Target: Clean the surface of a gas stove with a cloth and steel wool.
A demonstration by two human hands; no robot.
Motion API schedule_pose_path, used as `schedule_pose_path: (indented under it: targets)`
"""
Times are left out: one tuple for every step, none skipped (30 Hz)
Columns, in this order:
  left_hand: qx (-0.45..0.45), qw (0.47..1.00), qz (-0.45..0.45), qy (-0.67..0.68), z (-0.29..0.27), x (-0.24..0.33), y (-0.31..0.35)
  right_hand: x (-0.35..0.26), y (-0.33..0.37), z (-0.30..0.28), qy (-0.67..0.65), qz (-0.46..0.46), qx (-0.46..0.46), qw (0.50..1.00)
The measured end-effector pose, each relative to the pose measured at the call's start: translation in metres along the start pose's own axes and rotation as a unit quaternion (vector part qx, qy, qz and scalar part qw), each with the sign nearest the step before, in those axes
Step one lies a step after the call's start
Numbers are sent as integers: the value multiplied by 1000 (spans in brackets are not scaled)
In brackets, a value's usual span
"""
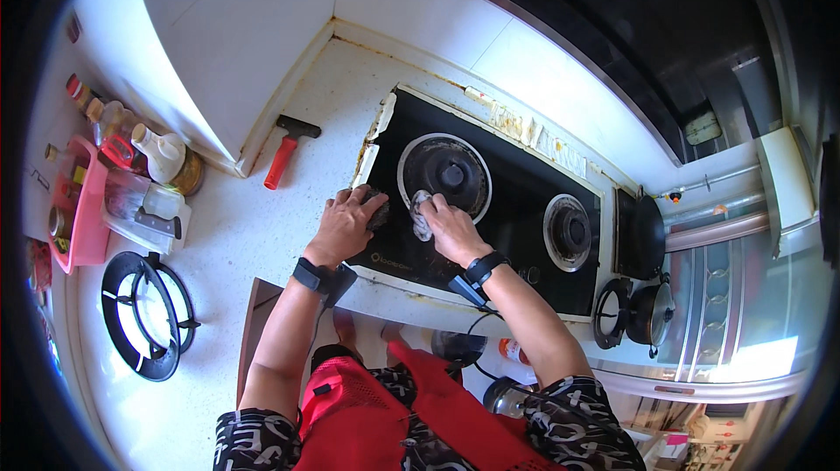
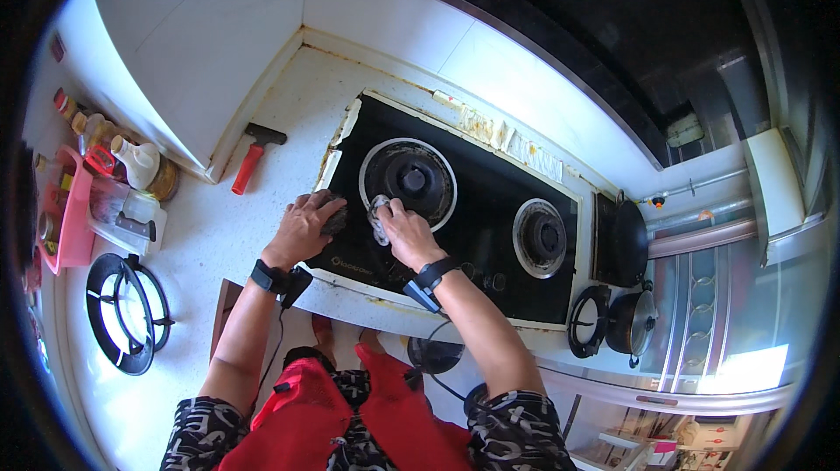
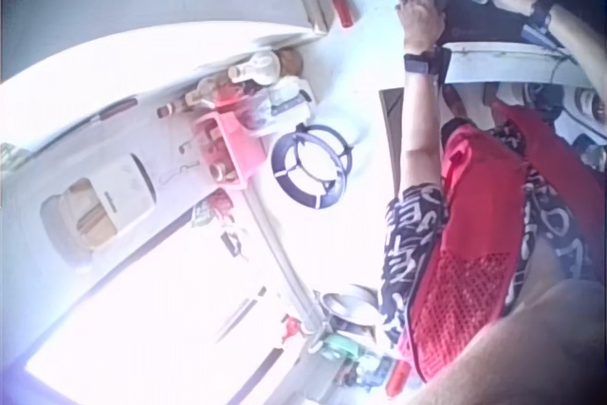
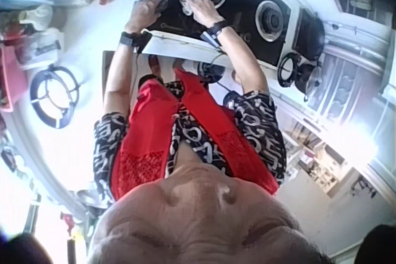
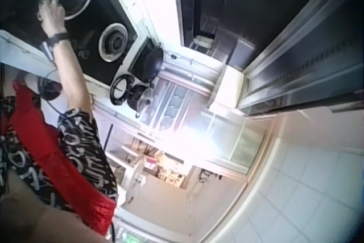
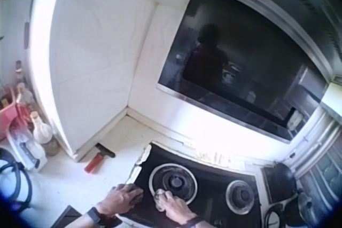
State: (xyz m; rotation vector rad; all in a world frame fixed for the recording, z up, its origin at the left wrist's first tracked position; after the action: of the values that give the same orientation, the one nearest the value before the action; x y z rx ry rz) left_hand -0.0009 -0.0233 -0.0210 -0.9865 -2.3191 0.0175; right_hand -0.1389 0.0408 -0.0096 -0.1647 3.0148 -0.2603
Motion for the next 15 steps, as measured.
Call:
schedule_pose_path:
  targets:
    - [0, 1000, 1, 0, 1, 1, 1, 3, 3, -2, -7, 5, -10, 1000]
    - [5, 1000, 1, -16, 0, 0, 1, 3, 5, -5, -11, 0, -15, 1000]
    - [11, 999, 2, -32, 0, -2, 2, 5, 8, -7, -22, 1, -25, 999]
    - [13, 999, 0, -33, 2, -6, 4, 5, 12, -10, -30, 10, -36, 999]
    - [28, 999, 0, -33, 1, -8, 5, 5, 13, -13, -37, 18, -49, 998]
    - [43, 998, 0, -35, 0, -11, 7, 1, 10, -16, -36, 13, -50, 998]
    - [47, 998, -6, -35, -2, -16, 11, -3, 3, -25, -51, 11, -22, 998]
    - [65, 998, -10, 2, -10, -14, 13, -4, -2, -34, -63, 13, 5, 998]
    - [79, 996, -15, 37, -17, -12, 17, -6, -12, -44, -80, 24, 33, 996]
    - [79, 996, -19, 38, -21, -10, 21, -2, -25, -46, -68, 25, 58, 996]
    - [113, 991, -20, 68, -33, -7, 25, 1, -40, -49, -57, 29, 84, 994]
    - [150, 984, -22, 96, -45, -6, 31, 5, -56, -44, -41, 37, 80, 995]
    - [149, 984, -27, 94, -51, -6, 36, 10, -74, -37, -25, 45, 76, 996]
    - [169, 979, -31, 112, -59, -9, 43, 15, -93, -24, -21, 42, 81, 996]
    - [189, 972, -29, 133, -67, -8, 49, 20, -108, -18, -5, 68, 49, 997]
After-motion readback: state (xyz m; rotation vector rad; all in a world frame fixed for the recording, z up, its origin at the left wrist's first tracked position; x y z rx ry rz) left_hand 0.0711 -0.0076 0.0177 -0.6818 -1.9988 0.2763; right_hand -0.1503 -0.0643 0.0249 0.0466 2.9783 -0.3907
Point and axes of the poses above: each hand's wrist, its own y-axis away from the middle knuckle, its own z-axis out of the palm, x = y × z, the point moved 9 cm from there along -y, towards the middle knuckle, and after that the axes turned 12 degrees about x, right-handed, at the moved point
